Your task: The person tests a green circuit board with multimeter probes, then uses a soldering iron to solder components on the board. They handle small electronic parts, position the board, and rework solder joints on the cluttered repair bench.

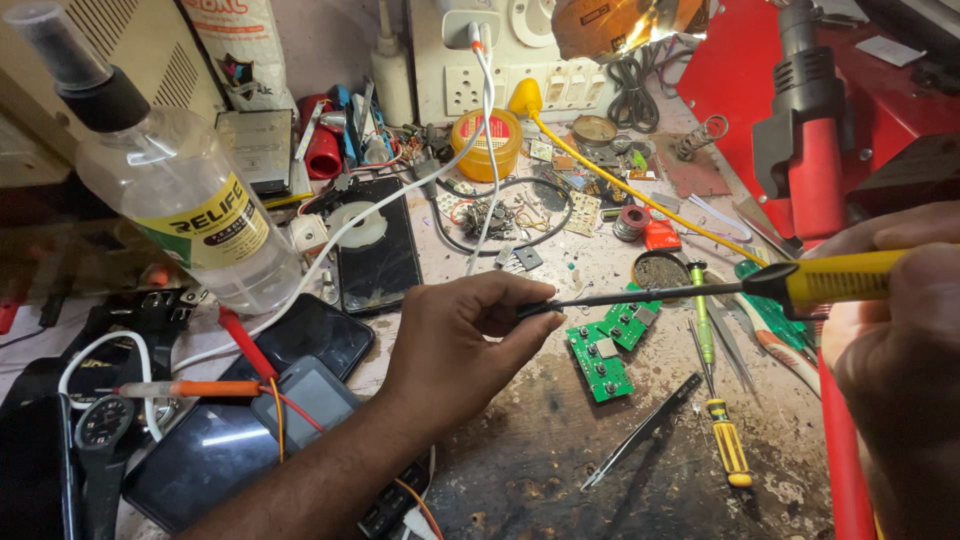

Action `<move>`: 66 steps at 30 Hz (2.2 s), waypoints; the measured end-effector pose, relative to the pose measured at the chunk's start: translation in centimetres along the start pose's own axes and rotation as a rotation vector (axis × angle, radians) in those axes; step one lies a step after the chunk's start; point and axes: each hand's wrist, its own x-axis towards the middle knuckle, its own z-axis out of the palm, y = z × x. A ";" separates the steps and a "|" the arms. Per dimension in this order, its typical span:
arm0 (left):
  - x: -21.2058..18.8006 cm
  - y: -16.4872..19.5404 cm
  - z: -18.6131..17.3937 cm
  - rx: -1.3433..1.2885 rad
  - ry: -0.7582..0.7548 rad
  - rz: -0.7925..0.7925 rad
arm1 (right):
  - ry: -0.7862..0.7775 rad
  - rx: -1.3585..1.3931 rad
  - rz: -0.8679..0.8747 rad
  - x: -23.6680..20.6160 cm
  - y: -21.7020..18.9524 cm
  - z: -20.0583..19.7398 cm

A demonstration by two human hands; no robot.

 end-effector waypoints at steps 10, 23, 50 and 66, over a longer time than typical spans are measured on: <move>0.0 0.0 0.0 -0.010 -0.003 -0.005 | 0.036 0.030 0.024 0.3 -0.4 0.4; 0.0 0.0 0.1 -0.031 0.000 0.005 | 0.051 0.033 0.038 -0.1 -0.3 0.5; 0.0 -0.1 0.1 0.002 -0.004 -0.002 | 0.057 0.013 0.004 -1.0 1.9 0.1; 0.0 -0.1 0.0 0.007 -0.015 0.008 | 0.027 -0.046 -0.003 0.3 -0.9 0.5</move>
